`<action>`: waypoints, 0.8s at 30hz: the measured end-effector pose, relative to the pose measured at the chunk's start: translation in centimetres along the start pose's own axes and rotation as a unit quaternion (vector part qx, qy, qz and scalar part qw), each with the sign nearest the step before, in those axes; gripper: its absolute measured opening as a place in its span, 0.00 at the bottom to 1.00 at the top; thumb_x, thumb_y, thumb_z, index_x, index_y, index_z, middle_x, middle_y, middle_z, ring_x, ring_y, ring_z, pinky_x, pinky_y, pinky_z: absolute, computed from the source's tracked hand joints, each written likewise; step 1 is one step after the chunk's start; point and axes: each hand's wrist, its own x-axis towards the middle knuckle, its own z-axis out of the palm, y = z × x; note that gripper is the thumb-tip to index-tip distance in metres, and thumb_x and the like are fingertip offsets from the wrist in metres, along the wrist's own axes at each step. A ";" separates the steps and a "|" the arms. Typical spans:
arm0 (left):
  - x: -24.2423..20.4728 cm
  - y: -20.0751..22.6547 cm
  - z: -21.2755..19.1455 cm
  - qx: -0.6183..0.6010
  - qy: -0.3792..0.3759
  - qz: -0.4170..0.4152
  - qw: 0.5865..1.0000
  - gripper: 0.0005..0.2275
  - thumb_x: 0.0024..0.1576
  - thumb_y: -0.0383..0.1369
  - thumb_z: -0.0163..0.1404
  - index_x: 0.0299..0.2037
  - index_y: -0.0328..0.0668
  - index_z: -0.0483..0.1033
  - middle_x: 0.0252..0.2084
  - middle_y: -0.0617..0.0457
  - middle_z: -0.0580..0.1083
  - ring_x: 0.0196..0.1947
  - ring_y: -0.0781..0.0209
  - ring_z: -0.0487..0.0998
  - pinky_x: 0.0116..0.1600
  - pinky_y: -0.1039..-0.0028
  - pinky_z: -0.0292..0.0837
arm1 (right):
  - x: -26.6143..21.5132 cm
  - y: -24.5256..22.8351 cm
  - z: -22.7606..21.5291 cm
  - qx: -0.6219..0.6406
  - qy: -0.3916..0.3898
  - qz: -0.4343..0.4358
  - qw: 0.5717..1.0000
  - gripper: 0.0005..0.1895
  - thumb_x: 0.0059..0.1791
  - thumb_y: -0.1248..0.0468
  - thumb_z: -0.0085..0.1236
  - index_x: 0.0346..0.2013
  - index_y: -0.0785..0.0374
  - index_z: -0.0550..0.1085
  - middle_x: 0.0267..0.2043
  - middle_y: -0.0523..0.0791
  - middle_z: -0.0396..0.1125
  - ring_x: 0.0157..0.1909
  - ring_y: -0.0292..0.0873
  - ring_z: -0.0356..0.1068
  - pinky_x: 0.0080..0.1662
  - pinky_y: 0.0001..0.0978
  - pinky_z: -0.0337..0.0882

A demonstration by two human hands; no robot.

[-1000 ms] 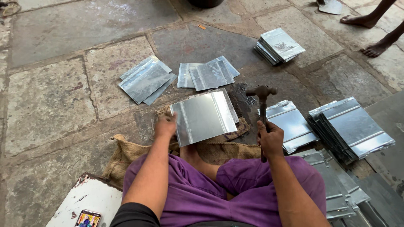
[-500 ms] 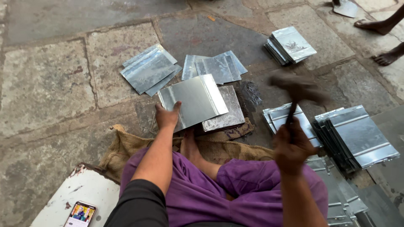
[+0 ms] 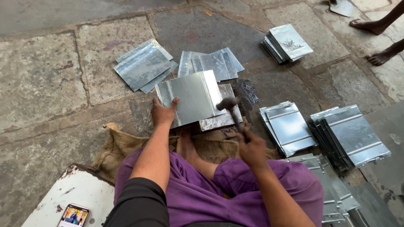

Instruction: The person sits cross-legged on a stone floor and repeatedly hammers a rectangular metal sheet placed on a small wooden block. They use a hammer in their right hand to strike the metal sheet while holding it steady with their left hand. Stacks of similar metal sheets are visible on the floor nearby.

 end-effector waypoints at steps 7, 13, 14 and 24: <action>0.1 -0.2 0.2 0.014 -0.004 0.002 1.000 0.48 0.44 0.64 0.61 0.65 0.29 0.63 0.55 0.31 0.75 0.55 0.35 0.78 0.56 0.55 0.75 | 0.1 -4.7 -7.1 0.306 0.170 -0.143 0.926 0.17 0.58 0.59 0.54 0.58 0.66 0.73 0.26 0.38 0.67 0.24 0.28 0.60 0.28 0.20 0.60; 0.2 0.0 0.0 0.011 -0.005 0.006 1.000 0.48 0.44 0.64 0.61 0.64 0.30 0.64 0.55 0.31 0.75 0.55 0.35 0.78 0.56 0.55 0.75 | -0.7 0.1 -0.3 0.040 0.052 -0.142 0.988 0.08 0.57 0.62 0.55 0.45 0.63 0.78 0.27 0.42 0.68 0.26 0.33 0.64 0.30 0.26 0.64; 0.2 0.0 0.0 0.008 -0.007 0.004 1.000 0.47 0.44 0.64 0.60 0.64 0.30 0.64 0.54 0.32 0.75 0.55 0.36 0.78 0.56 0.55 0.75 | -0.6 0.0 0.2 0.021 -0.056 -0.065 0.996 0.09 0.56 0.62 0.57 0.45 0.64 0.80 0.26 0.42 0.71 0.24 0.32 0.67 0.29 0.25 0.66; 0.1 0.1 0.0 0.001 -0.014 0.004 1.000 0.45 0.44 0.64 0.59 0.61 0.32 0.69 0.54 0.34 0.77 0.55 0.36 0.79 0.57 0.55 0.75 | -1.5 -2.7 -3.6 0.143 0.146 -0.176 0.963 0.12 0.58 0.63 0.56 0.54 0.66 0.75 0.30 0.45 0.67 0.30 0.36 0.65 0.34 0.27 0.66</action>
